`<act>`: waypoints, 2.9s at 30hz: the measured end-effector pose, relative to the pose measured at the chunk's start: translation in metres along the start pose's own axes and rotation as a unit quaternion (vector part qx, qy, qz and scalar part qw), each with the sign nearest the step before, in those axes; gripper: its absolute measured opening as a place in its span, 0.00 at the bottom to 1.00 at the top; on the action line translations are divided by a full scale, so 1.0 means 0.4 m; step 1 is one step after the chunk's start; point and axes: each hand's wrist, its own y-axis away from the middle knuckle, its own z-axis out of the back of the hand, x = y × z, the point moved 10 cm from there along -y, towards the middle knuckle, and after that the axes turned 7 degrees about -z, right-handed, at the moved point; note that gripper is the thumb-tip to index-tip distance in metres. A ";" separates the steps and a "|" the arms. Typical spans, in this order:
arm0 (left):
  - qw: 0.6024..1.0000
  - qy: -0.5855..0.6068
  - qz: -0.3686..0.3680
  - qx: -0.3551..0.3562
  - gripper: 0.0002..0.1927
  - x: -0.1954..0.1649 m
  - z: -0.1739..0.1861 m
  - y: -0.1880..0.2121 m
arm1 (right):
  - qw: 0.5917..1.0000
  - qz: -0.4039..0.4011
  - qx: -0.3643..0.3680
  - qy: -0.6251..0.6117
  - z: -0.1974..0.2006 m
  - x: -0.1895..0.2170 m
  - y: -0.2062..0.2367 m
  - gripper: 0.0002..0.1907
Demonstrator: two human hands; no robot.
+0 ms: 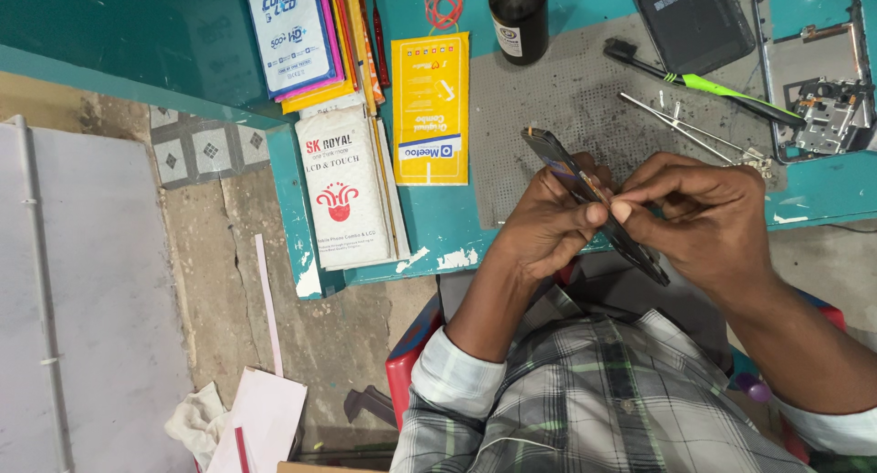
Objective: The person pries open the back of a smartphone using a metal blade tool, removes the old battery from the phone body, peels adhesive backing from a new replacement battery, seats the new battery into the phone, and presses the back cover into place while holding the phone.
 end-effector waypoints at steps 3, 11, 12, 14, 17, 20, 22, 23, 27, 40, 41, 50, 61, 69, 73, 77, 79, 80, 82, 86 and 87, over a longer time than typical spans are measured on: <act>1.000 -0.001 -0.001 0.003 0.14 -0.001 -0.001 0.000 | 1.000 0.002 0.002 -0.005 0.000 0.000 0.002 0.06; 1.000 0.005 0.000 0.007 0.14 -0.003 -0.009 0.002 | 1.000 0.002 0.001 0.008 -0.003 0.004 0.001 0.05; 1.000 0.006 0.000 0.008 0.14 -0.003 -0.010 0.001 | 1.000 0.003 0.001 0.006 -0.004 0.006 0.001 0.05; 1.000 0.005 0.000 0.008 0.14 -0.004 -0.012 0.001 | 1.000 0.005 0.001 0.003 -0.004 0.008 0.001 0.05; 1.000 0.004 0.000 0.007 0.14 -0.004 -0.012 0.001 | 1.000 0.003 -0.001 0.005 -0.002 0.008 0.001 0.06; 1.000 0.007 -0.002 0.008 0.14 -0.005 -0.012 0.001 | 1.000 -0.003 -0.002 0.007 -0.001 0.001 0.002 0.06; 1.000 0.007 -0.002 0.007 0.14 -0.005 -0.012 0.002 | 1.000 0.000 0.003 -0.003 -0.003 -0.001 0.004 0.06; 1.000 0.009 -0.002 0.007 0.13 -0.005 -0.012 0.003 | 1.000 -0.001 0.002 -0.004 -0.002 -0.002 0.004 0.06; 1.000 0.002 -0.002 0.002 0.13 -0.009 -0.011 0.004 | 1.000 -0.022 -0.001 0.009 0.007 0.002 0.006 0.02; 1.000 0.006 -0.014 0.013 0.14 -0.030 -0.013 0.004 | 0.964 0.107 -0.046 0.240 -0.072 0.159 0.053 0.18; 1.000 0.009 -0.012 0.013 0.14 -0.029 -0.013 0.005 | 0.958 0.107 -0.055 0.260 -0.076 0.164 0.054 0.17; 0.994 -0.078 -0.038 -0.072 0.11 -0.072 -0.011 0.014 | 0.970 0.028 -0.077 0.229 -0.020 0.088 0.014 0.14; 0.942 -0.296 -0.055 -0.149 0.31 -0.163 0.050 0.041 | 0.955 -0.142 -0.125 -0.229 0.076 -0.226 -0.060 0.11; 0.932 -0.329 -0.083 -0.123 0.29 -0.171 0.102 0.025 | 0.959 -0.146 -0.132 -0.203 0.065 -0.238 -0.099 0.13; 0.918 -0.365 -0.101 -0.118 0.30 -0.181 0.114 0.024 | 0.976 -0.108 -0.107 -0.155 0.051 -0.227 -0.111 0.11; 0.912 -0.377 -0.111 -0.118 0.30 -0.180 0.125 0.026 | 0.980 -0.106 -0.115 -0.122 0.052 -0.248 -0.109 0.12; 0.910 -0.380 -0.110 -0.124 0.30 -0.176 0.134 0.023 | 0.984 -0.097 -0.113 -0.092 0.056 -0.253 -0.112 0.12; 0.912 -0.375 -0.108 -0.125 0.30 -0.174 0.139 0.021 | 0.985 -0.093 -0.115 -0.092 0.059 -0.257 -0.115 0.10; 0.915 -0.368 -0.107 -0.126 0.31 -0.172 0.147 0.014 | 0.986 -0.083 -0.114 -0.094 0.069 -0.261 -0.122 0.07; 0.918 -0.364 -0.108 -0.116 0.31 -0.173 0.155 0.002 | 0.972 -0.134 -0.104 -0.166 0.079 -0.304 -0.132 0.13; 0.920 -0.360 -0.110 -0.114 0.31 -0.174 0.156 0.000 | 0.971 -0.139 -0.101 -0.168 0.081 -0.309 -0.133 0.14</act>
